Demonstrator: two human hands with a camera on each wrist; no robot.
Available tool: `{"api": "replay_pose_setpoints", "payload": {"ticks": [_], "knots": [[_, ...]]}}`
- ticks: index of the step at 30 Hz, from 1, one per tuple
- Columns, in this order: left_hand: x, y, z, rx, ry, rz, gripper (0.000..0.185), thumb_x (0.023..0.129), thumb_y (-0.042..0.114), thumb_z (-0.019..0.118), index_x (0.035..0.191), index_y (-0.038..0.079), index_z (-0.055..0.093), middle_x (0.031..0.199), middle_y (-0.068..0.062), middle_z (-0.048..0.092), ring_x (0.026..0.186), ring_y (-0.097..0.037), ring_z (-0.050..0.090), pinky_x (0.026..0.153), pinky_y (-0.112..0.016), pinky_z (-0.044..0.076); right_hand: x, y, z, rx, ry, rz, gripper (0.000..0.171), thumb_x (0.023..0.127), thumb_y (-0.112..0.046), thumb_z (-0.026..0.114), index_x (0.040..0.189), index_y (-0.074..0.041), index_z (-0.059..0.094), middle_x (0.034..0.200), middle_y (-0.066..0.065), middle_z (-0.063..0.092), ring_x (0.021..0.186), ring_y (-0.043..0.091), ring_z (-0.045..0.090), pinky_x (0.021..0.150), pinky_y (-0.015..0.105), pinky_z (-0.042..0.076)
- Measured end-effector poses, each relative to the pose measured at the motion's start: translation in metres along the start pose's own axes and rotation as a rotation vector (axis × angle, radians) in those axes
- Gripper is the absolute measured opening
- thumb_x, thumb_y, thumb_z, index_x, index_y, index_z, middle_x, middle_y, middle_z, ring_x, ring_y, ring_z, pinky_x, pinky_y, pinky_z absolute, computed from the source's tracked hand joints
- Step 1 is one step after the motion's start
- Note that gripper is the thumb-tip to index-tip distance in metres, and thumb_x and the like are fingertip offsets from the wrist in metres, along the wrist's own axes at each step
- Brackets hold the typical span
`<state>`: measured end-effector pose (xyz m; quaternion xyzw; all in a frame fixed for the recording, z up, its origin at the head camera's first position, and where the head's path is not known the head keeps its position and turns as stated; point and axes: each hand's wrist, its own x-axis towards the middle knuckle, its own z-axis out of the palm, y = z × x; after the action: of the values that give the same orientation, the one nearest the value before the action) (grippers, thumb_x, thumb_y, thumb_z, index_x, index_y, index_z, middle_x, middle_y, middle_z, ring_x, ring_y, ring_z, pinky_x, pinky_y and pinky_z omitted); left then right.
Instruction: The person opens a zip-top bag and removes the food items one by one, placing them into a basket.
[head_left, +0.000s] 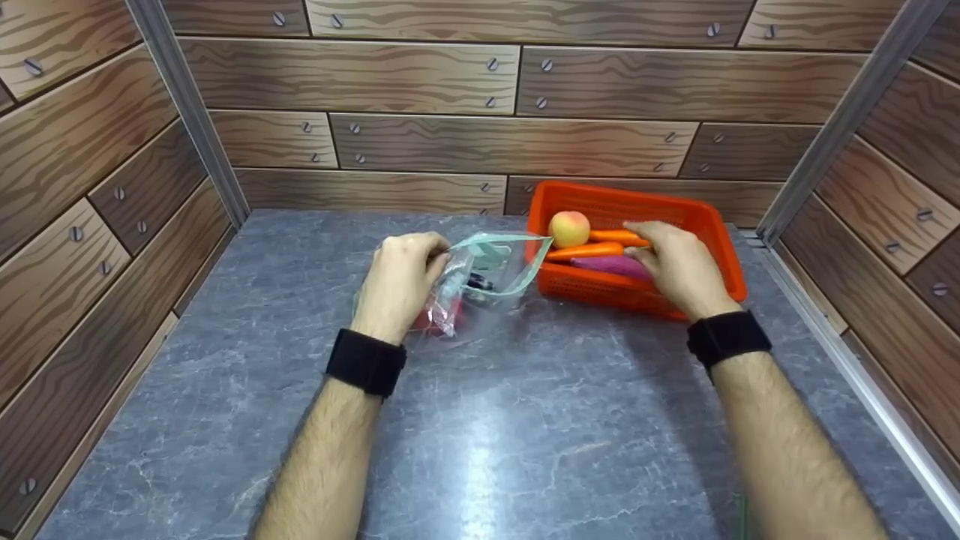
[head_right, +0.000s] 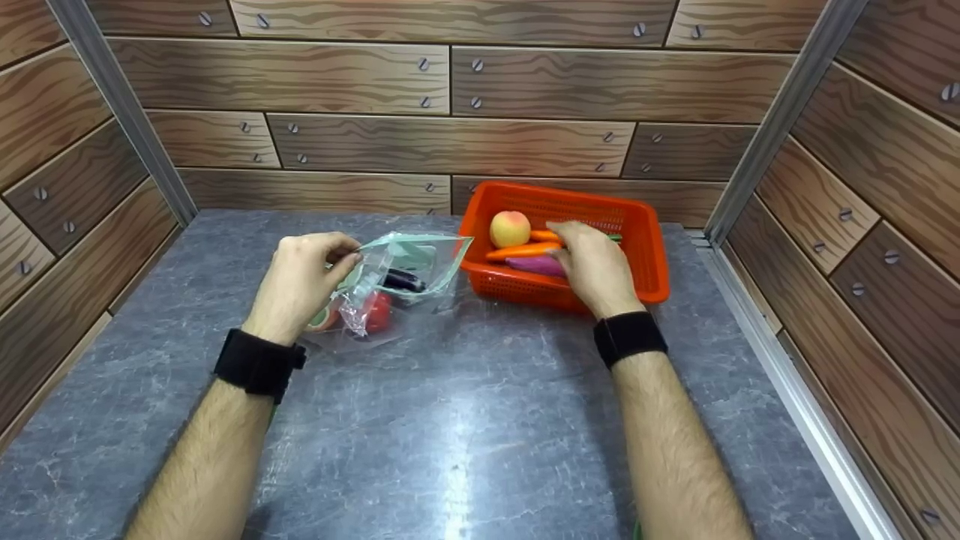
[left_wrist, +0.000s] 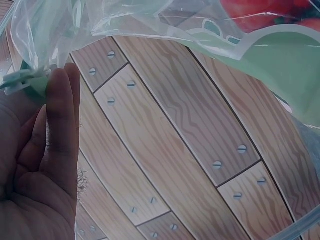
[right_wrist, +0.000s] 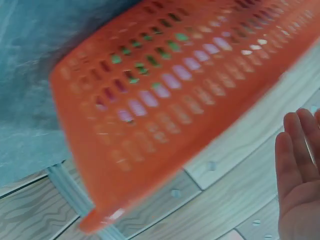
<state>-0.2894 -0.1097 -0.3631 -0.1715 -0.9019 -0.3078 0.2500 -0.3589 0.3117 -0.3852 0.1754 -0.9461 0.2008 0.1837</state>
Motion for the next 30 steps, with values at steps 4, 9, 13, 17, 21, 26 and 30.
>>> {"api": "replay_pose_setpoints", "payload": {"ticks": [4, 9, 13, 17, 21, 26, 30], "knots": [[0.0, 0.0, 0.0, 0.0, -0.001, -0.002, 0.009, 0.109, 0.009, 0.082, 0.113, 0.003, 0.089, 0.112, -0.014, 0.091, 0.104, -0.032, 0.089, 0.096, -0.047, 0.073, 0.002, -0.015, -0.003, 0.006, 0.01, -0.008, 0.05, 0.114, -0.015, 0.078, 0.162, -0.005, 0.068, 0.158, 0.026, 0.074, 0.149, 0.05, 0.069, 0.126, 0.07, 0.055], [0.0, 0.0, 0.001, 0.004, -0.002, -0.006, 0.01, 0.109, 0.009, 0.082, 0.114, 0.003, 0.089, 0.112, -0.014, 0.091, 0.105, -0.032, 0.089, 0.096, -0.047, 0.073, 0.004, -0.032, -0.004, 0.011, 0.049, -0.04, 0.048, 0.114, -0.013, 0.078, 0.161, -0.006, 0.07, 0.158, 0.024, 0.075, 0.149, 0.048, 0.07, 0.125, 0.068, 0.057], [0.001, 0.0, 0.002, 0.01, -0.005, -0.011, 0.01, 0.109, 0.009, 0.082, 0.114, 0.004, 0.089, 0.113, -0.014, 0.091, 0.105, -0.031, 0.089, 0.096, -0.047, 0.073, 0.006, -0.045, -0.003, 0.036, 0.099, -0.097, 0.044, 0.112, -0.01, 0.08, 0.155, -0.005, 0.074, 0.152, 0.021, 0.079, 0.145, 0.045, 0.074, 0.121, 0.065, 0.061], [0.0, 0.001, 0.002, 0.016, -0.002, -0.004, 0.009, 0.109, 0.009, 0.082, 0.113, 0.004, 0.089, 0.112, -0.014, 0.091, 0.105, -0.032, 0.089, 0.097, -0.047, 0.073, 0.007, -0.06, -0.001, 0.063, 0.137, -0.15, 0.039, 0.11, -0.008, 0.083, 0.148, -0.003, 0.078, 0.145, 0.021, 0.083, 0.138, 0.044, 0.078, 0.117, 0.063, 0.064], [0.0, 0.003, 0.002, 0.02, 0.008, 0.008, 0.009, 0.109, 0.009, 0.083, 0.113, 0.004, 0.089, 0.112, -0.014, 0.091, 0.106, -0.033, 0.089, 0.098, -0.048, 0.073, 0.007, -0.074, 0.002, 0.071, 0.149, -0.198, 0.036, 0.109, -0.008, 0.084, 0.145, -0.002, 0.08, 0.141, 0.021, 0.084, 0.136, 0.042, 0.079, 0.118, 0.06, 0.065], [-0.002, 0.004, 0.003, 0.02, 0.003, 0.001, 0.009, 0.109, 0.011, 0.083, 0.114, 0.006, 0.089, 0.112, -0.013, 0.091, 0.105, -0.032, 0.089, 0.096, -0.049, 0.073, 0.004, -0.089, 0.008, 0.086, 0.153, -0.233, 0.039, 0.107, -0.011, 0.087, 0.144, -0.003, 0.08, 0.142, 0.02, 0.084, 0.136, 0.041, 0.08, 0.118, 0.058, 0.066], [-0.003, 0.003, 0.004, 0.019, 0.0, -0.009, 0.009, 0.11, 0.011, 0.082, 0.113, 0.006, 0.089, 0.112, -0.012, 0.091, 0.105, -0.031, 0.089, 0.095, -0.049, 0.073, 0.002, -0.097, 0.013, 0.094, 0.15, -0.247, 0.037, 0.107, -0.013, 0.088, 0.142, -0.004, 0.082, 0.141, 0.019, 0.085, 0.135, 0.041, 0.08, 0.118, 0.058, 0.066]]}}
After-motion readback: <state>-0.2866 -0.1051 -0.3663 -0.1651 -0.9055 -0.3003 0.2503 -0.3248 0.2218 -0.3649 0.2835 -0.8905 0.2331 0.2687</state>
